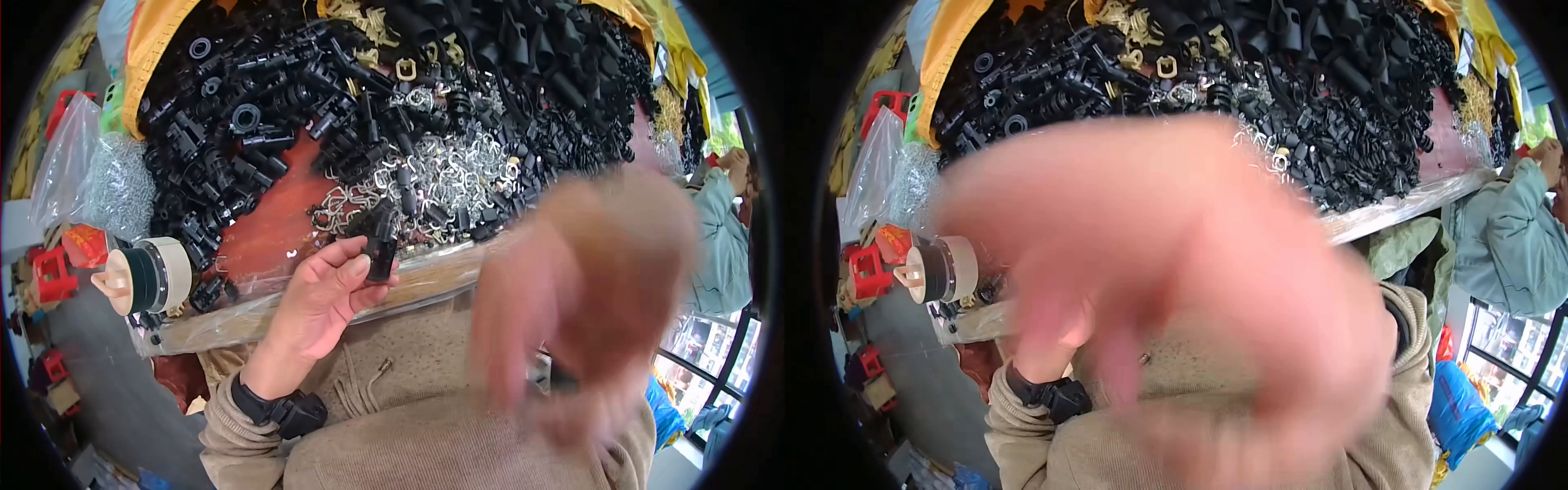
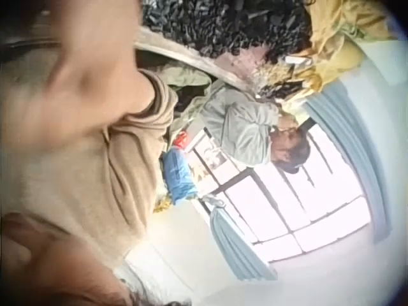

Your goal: The person assembles components by hand, picking up a black plastic housing and a small beige part from the table. They insert the beige part into the housing, then press a black plastic sleeve over the assembly before setting it aside.

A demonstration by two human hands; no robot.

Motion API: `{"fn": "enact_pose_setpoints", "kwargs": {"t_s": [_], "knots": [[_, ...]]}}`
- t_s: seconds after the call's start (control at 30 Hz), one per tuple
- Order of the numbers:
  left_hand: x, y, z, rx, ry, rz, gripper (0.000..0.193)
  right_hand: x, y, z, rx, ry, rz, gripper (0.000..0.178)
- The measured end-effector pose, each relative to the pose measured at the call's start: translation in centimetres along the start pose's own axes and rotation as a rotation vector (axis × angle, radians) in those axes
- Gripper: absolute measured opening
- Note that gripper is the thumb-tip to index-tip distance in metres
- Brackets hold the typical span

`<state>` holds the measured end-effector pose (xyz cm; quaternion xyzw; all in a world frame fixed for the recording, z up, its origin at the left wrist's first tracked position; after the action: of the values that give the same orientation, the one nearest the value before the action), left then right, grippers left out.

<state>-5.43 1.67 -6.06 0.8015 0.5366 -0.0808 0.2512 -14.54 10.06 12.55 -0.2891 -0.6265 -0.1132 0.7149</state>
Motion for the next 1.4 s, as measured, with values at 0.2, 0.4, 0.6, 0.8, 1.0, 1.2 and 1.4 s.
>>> {"fn": "enact_pose_setpoints", "kwargs": {"t_s": [0.2,0.4,0.6,0.8,1.0,1.2,1.4], "knots": [[-0.4,0.4,0.1,0.034,-0.017,-0.039,0.028,-9.6,2.2,3.3,0.246,0.63,-0.208,0.03],[-0.3,-0.1,-0.3,0.059,-0.026,-0.016,0.03,-12.1,2.1,2.0,0.316,1.198,-0.236,0.019],[-0.6,1.1,0.3,-0.038,-0.036,-0.075,0.027,-13.7,1.8,1.2,0.319,1.237,-0.177,0.015],[-0.6,1.1,1.1,-0.043,-0.046,-0.083,0.027,-13.5,1.8,1.0,0.319,1.28,-0.191,0.017],[-0.8,0.7,1.2,-0.063,-0.048,-0.109,0.024,-13.4,1.7,0.7,0.413,1.225,-0.133,0.016],[-0.8,1.2,1.3,-0.06,-0.019,-0.118,0.024,-14.3,1.1,1.1,0.408,0.99,-0.238,0.02],[-0.5,0.6,0.3,0.009,-0.02,-0.088,0.024,-11.6,2.2,1.4,0.448,1.116,-0.013,0.022]]}}
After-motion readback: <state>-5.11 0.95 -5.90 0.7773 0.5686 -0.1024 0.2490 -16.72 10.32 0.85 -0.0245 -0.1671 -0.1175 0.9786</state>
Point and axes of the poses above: each hand's wrist, its own y-axis away from the middle knuckle, its own z-axis out of the back of the hand, x = y × z, the point moved 9 cm from there along -y, towards the middle knuckle, and after that the axes turned 15 degrees about x, right-handed, at the moved point
